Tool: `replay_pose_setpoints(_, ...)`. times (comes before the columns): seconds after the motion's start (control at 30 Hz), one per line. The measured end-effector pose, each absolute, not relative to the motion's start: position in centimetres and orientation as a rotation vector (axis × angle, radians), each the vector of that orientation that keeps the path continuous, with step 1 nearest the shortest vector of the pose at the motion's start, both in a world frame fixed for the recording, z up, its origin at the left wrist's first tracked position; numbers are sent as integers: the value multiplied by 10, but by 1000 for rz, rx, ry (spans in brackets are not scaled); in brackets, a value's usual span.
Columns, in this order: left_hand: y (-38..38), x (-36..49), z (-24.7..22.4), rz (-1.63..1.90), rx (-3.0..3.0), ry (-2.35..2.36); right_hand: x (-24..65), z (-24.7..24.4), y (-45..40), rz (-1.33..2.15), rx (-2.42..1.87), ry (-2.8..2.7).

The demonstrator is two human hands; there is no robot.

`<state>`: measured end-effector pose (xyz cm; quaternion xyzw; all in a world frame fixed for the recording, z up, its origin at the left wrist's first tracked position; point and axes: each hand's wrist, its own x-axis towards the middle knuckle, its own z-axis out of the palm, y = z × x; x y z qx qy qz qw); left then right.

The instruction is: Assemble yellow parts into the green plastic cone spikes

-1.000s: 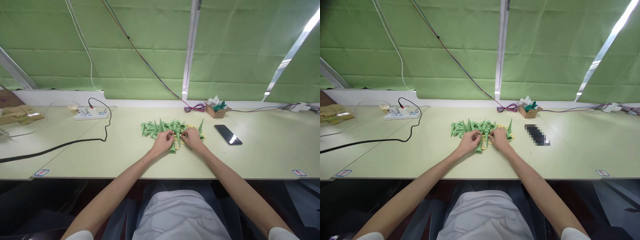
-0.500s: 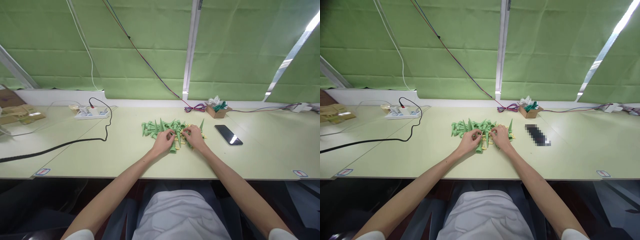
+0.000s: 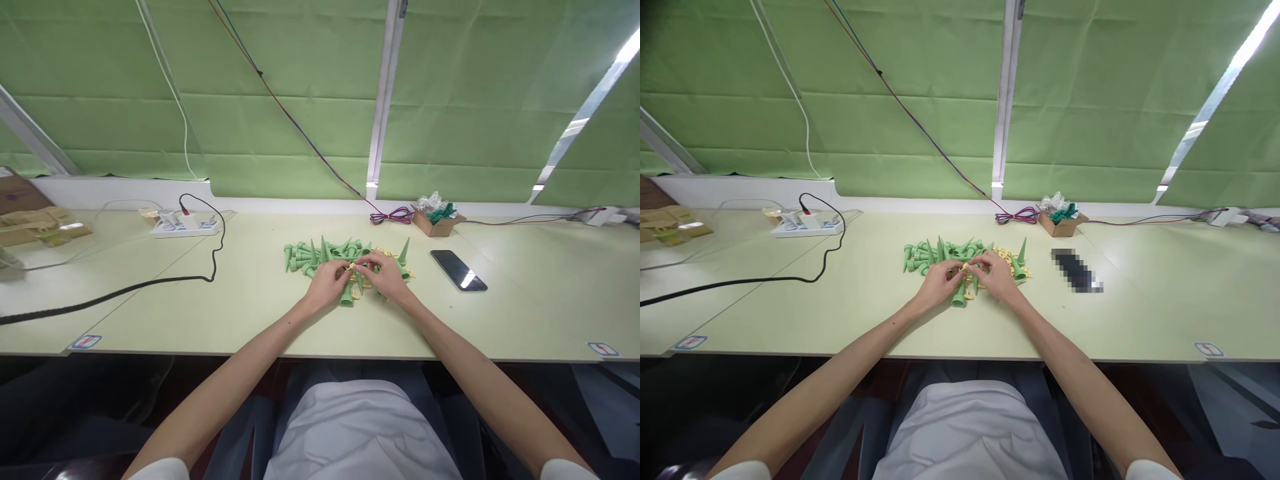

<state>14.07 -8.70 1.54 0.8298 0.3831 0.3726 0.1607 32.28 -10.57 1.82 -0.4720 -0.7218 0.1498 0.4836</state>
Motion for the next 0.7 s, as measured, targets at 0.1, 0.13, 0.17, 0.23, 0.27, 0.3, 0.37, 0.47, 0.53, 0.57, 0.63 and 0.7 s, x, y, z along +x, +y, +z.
replay_pose_setpoints(0.1, -86, 140, 15, 1056, 2419, 1083, 323, 19, -107, 391, -1132, -1779)
replay_pose_setpoints(0.13, -86, 140, 15, 1047, 2432, 1087, 323, 19, -107, 394, -1132, -1784)
replay_pose_setpoints(0.17, -86, 140, 15, 1038, 2439, 1091, 323, 19, -107, 394, -1133, -1788)
replay_pose_setpoints(0.23, -86, 140, 16, 1039, 2438, 1087, 323, 19, -107, 389, -1132, -1792)
replay_pose_setpoints(0.27, -87, 140, 16, 1049, 2429, 1080, 323, 19, -107, 386, -1129, -1792)
replay_pose_setpoints(0.3, -87, 140, 17, 1062, 2419, 1073, 324, 19, -106, 381, -1127, -1790)
replay_pose_setpoints(0.37, -88, 140, 19, 1087, 2398, 1065, 324, 18, -105, 366, -1133, -1787)
replay_pose_setpoints(0.47, -88, 140, 20, 1092, 2387, 1053, 326, 17, -104, 341, -1156, -1792)
replay_pose_setpoints(0.53, -88, 140, 20, 1082, 2395, 1045, 326, 16, -103, 334, -1155, -1798)
replay_pose_setpoints(0.57, -88, 139, 20, 1080, 2400, 1041, 326, 16, -103, 333, -1150, -1800)
replay_pose_setpoints(0.63, -87, 139, 19, 1088, 2412, 1028, 326, 16, -103, 338, -1138, -1802)
replay_pose_setpoints(0.7, -86, 139, 19, 1103, 2428, 1008, 324, 17, -104, 355, -1122, -1804)
